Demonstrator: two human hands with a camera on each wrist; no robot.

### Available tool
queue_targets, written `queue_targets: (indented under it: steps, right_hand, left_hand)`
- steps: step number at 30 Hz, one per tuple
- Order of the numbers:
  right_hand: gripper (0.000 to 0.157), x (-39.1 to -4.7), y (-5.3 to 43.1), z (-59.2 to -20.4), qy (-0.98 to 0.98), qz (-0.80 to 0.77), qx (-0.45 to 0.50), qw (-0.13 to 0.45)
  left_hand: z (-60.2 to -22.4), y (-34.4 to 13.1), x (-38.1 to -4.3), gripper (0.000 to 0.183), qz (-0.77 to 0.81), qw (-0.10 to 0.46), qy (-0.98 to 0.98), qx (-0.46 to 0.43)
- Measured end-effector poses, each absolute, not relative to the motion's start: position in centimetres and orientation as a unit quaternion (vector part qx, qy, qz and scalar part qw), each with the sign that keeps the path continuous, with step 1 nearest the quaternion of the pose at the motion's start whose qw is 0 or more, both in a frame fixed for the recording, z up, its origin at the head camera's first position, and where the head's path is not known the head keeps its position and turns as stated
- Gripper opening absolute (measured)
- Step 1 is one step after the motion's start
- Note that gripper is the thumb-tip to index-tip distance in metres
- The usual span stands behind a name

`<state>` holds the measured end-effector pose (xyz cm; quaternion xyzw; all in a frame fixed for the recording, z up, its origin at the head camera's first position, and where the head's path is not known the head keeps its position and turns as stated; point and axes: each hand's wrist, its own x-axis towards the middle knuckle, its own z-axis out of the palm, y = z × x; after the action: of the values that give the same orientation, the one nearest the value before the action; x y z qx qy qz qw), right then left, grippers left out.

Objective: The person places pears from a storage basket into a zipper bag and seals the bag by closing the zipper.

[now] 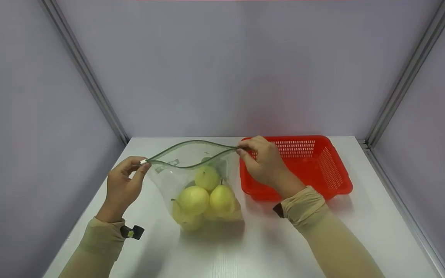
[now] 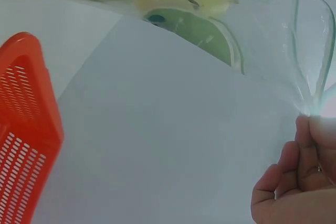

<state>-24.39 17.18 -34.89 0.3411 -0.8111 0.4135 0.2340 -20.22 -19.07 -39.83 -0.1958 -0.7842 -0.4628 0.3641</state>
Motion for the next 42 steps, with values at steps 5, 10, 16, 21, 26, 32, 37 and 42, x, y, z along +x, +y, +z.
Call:
queue_targets:
  steps: [5, 10, 16, 21, 26, 32, 37, 42]
  right_hand:
    - [0.013, -23.9, 17.6, -34.8, -0.827, 0.449, 0.289, 0.176]
    - [0.013, -24.0, 18.2, -35.5, -0.823, 0.490, 0.262, 0.122]
    - [0.016, -24.3, 18.5, -35.7, -0.804, 0.521, 0.274, 0.082]
    - [0.017, -24.0, 18.5, -35.5, -0.809, 0.518, 0.258, 0.103]
    - [0.016, -24.1, 19.0, -35.7, -0.811, 0.520, 0.245, 0.109]
    - [0.019, -24.8, 19.8, -36.4, -0.816, 0.515, 0.240, 0.111]
    - [0.018, -24.8, 19.7, -35.6, -0.837, 0.476, 0.247, 0.112]
    - [0.020, -24.6, 17.4, -34.0, -0.873, 0.363, 0.286, 0.154]
  left_hand:
    - [-39.5, -18.7, -19.7, 0.014, -0.487, 0.286, -0.808, -0.169]
    - [-39.8, -18.3, -19.6, 0.015, -0.495, 0.251, -0.815, -0.166]
    - [-39.6, -17.9, -19.9, 0.014, -0.495, 0.244, -0.812, -0.191]
    - [-40.1, -17.8, -20.1, 0.014, -0.498, 0.233, -0.817, -0.172]
    - [-40.7, -17.9, -20.0, 0.013, -0.495, 0.225, -0.823, -0.163]
    - [-40.7, -18.1, -20.0, 0.018, -0.481, 0.241, -0.824, -0.176]
    - [-40.5, -18.0, -20.1, 0.017, -0.474, 0.268, -0.821, -0.172]
    - [-40.4, -18.0, -20.6, 0.012, -0.479, 0.273, -0.820, -0.156]
